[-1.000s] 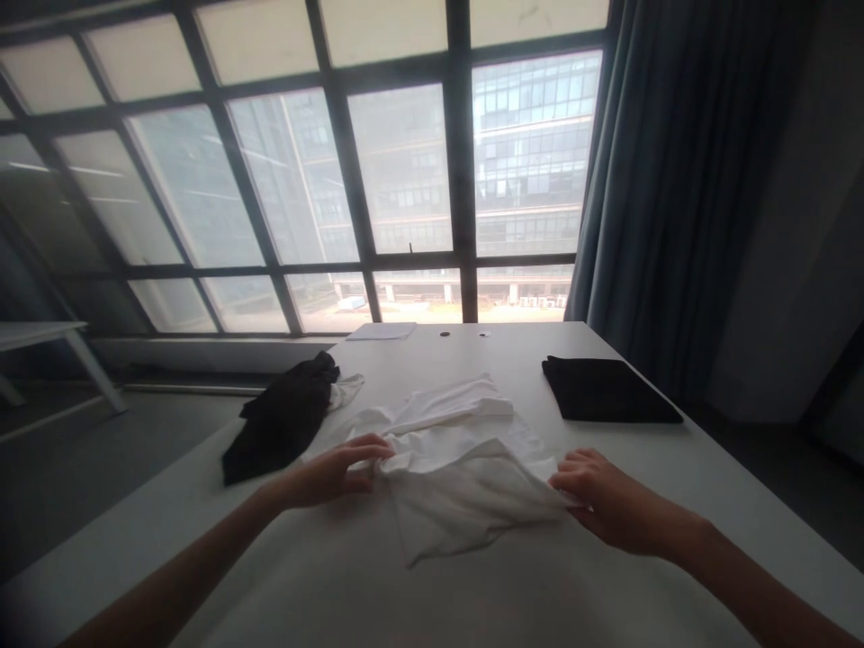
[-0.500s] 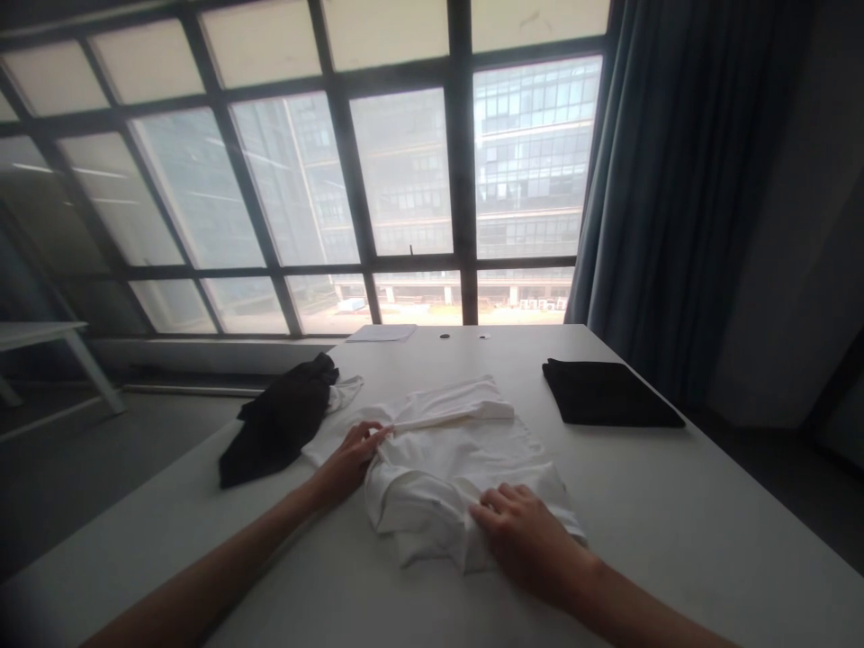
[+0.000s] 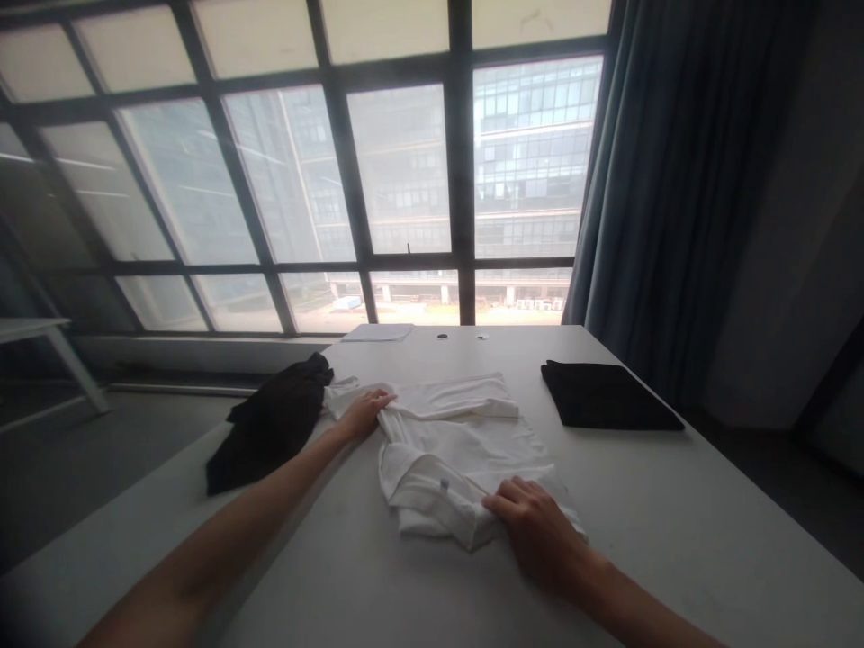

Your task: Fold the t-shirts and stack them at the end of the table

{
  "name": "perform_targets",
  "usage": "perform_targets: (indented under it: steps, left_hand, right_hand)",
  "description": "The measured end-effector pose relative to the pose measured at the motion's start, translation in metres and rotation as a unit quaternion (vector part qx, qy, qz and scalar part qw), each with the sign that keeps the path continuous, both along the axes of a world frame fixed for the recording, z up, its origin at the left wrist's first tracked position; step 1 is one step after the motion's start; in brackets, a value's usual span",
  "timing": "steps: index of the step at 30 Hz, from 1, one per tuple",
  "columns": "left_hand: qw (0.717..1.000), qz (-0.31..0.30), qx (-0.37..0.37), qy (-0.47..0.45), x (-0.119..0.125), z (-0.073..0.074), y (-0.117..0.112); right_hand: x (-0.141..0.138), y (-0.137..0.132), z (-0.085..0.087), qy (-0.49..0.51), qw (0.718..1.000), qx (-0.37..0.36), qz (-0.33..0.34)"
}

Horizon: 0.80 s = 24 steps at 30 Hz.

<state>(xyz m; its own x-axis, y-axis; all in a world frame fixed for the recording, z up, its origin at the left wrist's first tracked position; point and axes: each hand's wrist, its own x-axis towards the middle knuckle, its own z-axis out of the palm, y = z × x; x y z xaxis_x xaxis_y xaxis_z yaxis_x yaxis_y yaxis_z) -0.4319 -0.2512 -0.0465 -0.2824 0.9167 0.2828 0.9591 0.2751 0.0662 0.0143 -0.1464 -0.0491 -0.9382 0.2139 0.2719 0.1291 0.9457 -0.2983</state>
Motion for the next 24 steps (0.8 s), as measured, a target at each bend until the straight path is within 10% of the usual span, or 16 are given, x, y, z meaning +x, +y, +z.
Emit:
perform_targets:
  steps: [7, 16, 24]
  left_hand:
    - [0.987, -0.140, -0.008, 0.073, 0.028, 0.020, -0.035]
    - [0.965, -0.247, 0.071, 0.056, 0.067, -0.004, -0.079]
    - [0.941, -0.299, 0.158, -0.033, 0.113, 0.052, -0.100]
  right_hand:
    - [0.012, -0.001, -0.010, 0.064, 0.998, 0.007, -0.005]
    - [0.011, 0.006, -0.019, 0.096, 0.995, 0.028, -0.002]
    - [0.027, 0.006, 0.005, 0.150, 0.988, 0.003, 0.043]
